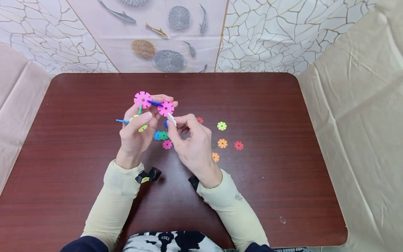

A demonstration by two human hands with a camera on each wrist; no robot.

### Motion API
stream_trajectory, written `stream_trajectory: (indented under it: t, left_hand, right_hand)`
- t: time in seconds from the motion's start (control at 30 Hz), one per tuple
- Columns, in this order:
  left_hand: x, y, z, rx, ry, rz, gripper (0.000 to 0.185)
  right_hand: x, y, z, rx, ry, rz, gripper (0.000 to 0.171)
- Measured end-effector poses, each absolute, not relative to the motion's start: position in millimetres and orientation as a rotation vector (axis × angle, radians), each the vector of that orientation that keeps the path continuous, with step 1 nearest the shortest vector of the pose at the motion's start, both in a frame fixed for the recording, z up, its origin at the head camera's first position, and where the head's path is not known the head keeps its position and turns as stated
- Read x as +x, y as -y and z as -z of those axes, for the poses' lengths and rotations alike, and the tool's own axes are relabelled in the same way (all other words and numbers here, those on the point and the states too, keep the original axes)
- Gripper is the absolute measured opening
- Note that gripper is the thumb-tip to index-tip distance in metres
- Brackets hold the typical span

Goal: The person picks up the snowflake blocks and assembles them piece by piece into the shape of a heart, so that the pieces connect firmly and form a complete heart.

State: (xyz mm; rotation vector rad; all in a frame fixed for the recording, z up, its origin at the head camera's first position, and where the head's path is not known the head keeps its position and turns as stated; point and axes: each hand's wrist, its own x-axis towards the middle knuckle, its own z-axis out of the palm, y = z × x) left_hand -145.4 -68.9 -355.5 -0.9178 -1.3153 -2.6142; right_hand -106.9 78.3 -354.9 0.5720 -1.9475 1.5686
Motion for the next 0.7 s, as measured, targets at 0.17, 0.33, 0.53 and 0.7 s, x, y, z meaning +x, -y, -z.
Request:
stream_trajectory:
  t: [0.17, 0.33, 0.53, 0.7]
  left_hand:
    - [-145, 66, 358, -0.922, 1.379, 2.567, 0.039]
    - [-145, 65, 358, -0.941, 1.410, 2.547, 0.041]
    - [-146, 72, 355, -0.974, 1.442, 2.608, 0.043]
    - [-149, 81, 357, -0.984, 1.383, 2.705, 0.045]
  right_hand:
    - [-107, -81, 354, 0.573, 1.963, -1.554, 0.013]
    - [-109, -83, 353, 0.557, 1.989, -1.547, 0.011]
    - [-109, -83, 355, 0.541, 2.039, -1.567, 0.019]
    - [-109, -86, 353, 0.583, 2.104, -1.607, 0.033]
